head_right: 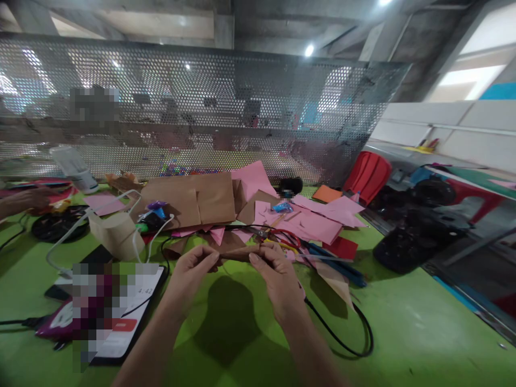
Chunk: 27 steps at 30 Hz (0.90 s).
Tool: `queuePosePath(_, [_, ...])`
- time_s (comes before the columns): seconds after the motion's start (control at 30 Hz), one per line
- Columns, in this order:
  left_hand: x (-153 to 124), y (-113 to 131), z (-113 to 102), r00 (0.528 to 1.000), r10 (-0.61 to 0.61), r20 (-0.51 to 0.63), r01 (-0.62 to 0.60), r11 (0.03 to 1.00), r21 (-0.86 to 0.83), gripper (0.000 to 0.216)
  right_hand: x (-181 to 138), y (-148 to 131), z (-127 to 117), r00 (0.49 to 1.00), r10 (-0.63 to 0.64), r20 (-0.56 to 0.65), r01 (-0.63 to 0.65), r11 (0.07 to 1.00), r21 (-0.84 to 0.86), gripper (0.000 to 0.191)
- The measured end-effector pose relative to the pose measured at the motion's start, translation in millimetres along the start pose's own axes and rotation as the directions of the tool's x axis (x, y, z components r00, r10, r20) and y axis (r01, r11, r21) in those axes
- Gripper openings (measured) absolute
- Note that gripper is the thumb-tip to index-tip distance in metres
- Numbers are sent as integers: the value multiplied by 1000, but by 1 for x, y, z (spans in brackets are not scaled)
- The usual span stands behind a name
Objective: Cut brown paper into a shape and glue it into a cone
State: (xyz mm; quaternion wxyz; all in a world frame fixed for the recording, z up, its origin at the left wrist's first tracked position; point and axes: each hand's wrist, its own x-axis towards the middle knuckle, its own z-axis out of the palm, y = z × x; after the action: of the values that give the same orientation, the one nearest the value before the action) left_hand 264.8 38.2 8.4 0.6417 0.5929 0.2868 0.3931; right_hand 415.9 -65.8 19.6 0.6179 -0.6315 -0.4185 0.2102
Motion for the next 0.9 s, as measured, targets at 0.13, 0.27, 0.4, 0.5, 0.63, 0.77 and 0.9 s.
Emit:
queuePosePath(0.13, [0, 2, 0, 998, -42, 55, 43, 999, -11, 27, 0, -3, 1, 995, -98, -14, 97, 992, -82, 15])
queuePosePath(0.27, [-1, 7, 2, 995, -70, 64, 71, 997, -9, 32, -1, -4, 2, 985, -171, -2, 169, 976, -134, 12])
queuePosePath(0.4, [-1, 8, 3, 992, -84, 98, 87, 996, -26, 32, 0, 0, 2, 979, -204, -9, 201, 969, -146, 11])
queuePosePath(0.5, [0, 7, 2, 987, -97, 128, 103, 994, -43, 32, 0, 3, 1, 978, -208, -3, 205, 967, -149, 10])
queuePosePath(0.63, [0, 5, 2, 980, -113, 162, 123, 991, -48, 30, 1, 6, 0, 976, -218, 2, 216, 966, -144, 9])
queuePosePath(0.77, [-1, 5, 1, 973, -141, 181, 153, 987, -49, 30, 0, 3, -1, 970, -241, 30, 242, 954, -175, 11])
queuePosePath(0.9, [-1, 8, 1, 968, -179, 178, 189, 981, -46, 30, -1, -3, -1, 959, -275, 69, 283, 935, -215, 12])
